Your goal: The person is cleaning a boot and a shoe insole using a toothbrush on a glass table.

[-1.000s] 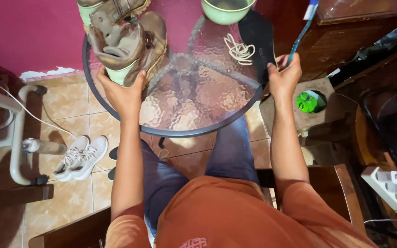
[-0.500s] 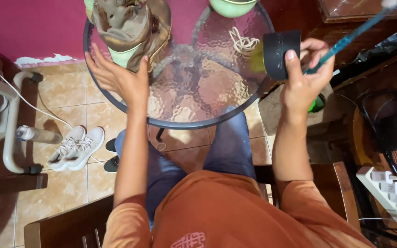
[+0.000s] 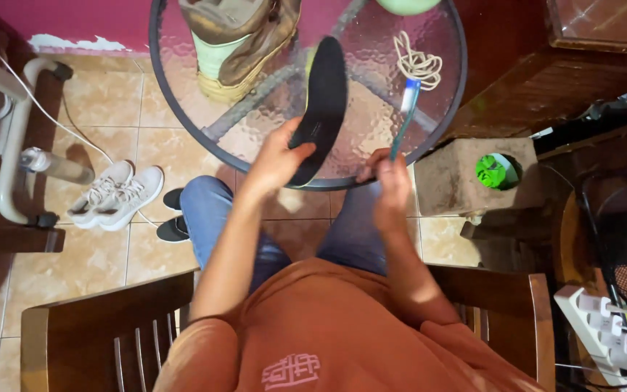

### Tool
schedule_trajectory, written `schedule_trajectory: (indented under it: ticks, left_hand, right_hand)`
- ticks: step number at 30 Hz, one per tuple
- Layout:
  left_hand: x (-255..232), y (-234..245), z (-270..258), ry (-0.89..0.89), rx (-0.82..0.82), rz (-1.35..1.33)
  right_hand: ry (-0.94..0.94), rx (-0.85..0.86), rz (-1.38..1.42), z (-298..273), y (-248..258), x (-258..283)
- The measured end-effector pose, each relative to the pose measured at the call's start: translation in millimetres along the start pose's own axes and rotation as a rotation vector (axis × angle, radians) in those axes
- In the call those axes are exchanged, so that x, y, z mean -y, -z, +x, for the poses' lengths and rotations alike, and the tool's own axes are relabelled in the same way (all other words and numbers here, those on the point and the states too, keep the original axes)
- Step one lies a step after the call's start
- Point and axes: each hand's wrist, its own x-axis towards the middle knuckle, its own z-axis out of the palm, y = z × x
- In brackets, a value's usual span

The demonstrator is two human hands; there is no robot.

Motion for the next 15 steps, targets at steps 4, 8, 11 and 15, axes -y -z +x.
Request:
schedule_trajectory:
  ticks: [4, 8, 11, 15]
  left_hand:
    - [-44, 36, 1, -0.020, 0.102, 0.600]
    - [-80, 50, -10, -0.246, -0.150, 0.955]
    - [-72, 47, -16, -0.313, -0.128, 0.969]
    - [-46, 40, -15, -0.537, -0.233, 1.010]
  right_hand:
    - [0.038, 0.060, -0.120, 28, 26, 22]
    - [0.142, 0.143, -0.416, 61, 47, 40]
    - [0.231, 0.147, -0.603, 108, 71, 34]
    - [0.386, 0.105, -0.872, 201, 100, 44]
